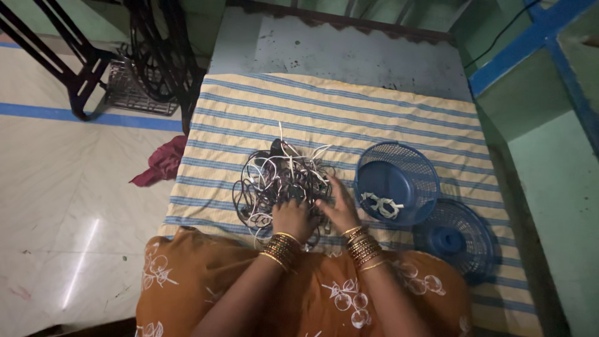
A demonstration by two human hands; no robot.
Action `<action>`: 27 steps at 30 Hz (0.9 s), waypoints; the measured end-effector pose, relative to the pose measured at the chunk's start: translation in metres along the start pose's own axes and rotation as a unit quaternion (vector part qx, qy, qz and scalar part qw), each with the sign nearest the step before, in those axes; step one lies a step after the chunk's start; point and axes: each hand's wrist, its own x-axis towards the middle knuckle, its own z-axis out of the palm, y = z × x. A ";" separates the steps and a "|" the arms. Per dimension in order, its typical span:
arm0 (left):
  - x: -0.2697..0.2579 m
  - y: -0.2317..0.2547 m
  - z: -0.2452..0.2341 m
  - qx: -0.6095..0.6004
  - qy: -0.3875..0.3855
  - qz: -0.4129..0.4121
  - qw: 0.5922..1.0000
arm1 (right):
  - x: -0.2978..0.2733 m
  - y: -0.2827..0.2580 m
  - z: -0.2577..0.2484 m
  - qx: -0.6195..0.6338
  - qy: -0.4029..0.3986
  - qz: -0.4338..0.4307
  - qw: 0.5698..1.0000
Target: The person sits on a bed and untangles a pile of white and black cables. They separate individual cables, coil them, and place the coiled cables into a blue plastic basket. The process continues with repeated untangling and coiling of cables.
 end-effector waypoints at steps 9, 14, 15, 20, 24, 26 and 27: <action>0.001 0.009 -0.004 -0.054 0.015 -0.048 0.997 | -0.008 0.034 0.023 -0.034 -0.026 -0.025 0.999; -0.002 0.004 -0.023 -0.146 0.206 -0.059 0.966 | -0.011 0.038 0.024 0.164 -0.029 0.077 0.983; -0.003 0.003 -0.026 -0.162 0.249 -0.051 0.953 | -0.011 0.033 0.017 0.182 -0.008 0.050 0.982; -0.013 0.006 -0.040 -0.150 0.256 -0.099 0.950 | -0.021 -0.028 -0.028 0.309 0.035 0.032 0.950; -0.012 0.012 -0.042 -0.141 0.190 -0.148 0.960 | -0.037 -0.076 -0.070 0.372 0.058 -0.039 0.926; -0.007 0.014 -0.044 -0.144 0.150 -0.162 0.965 | -0.045 -0.092 -0.086 0.417 0.068 -0.035 0.906; -0.006 0.014 -0.044 -0.148 0.134 -0.163 0.966 | -0.050 -0.097 -0.092 0.460 0.060 -0.028 0.886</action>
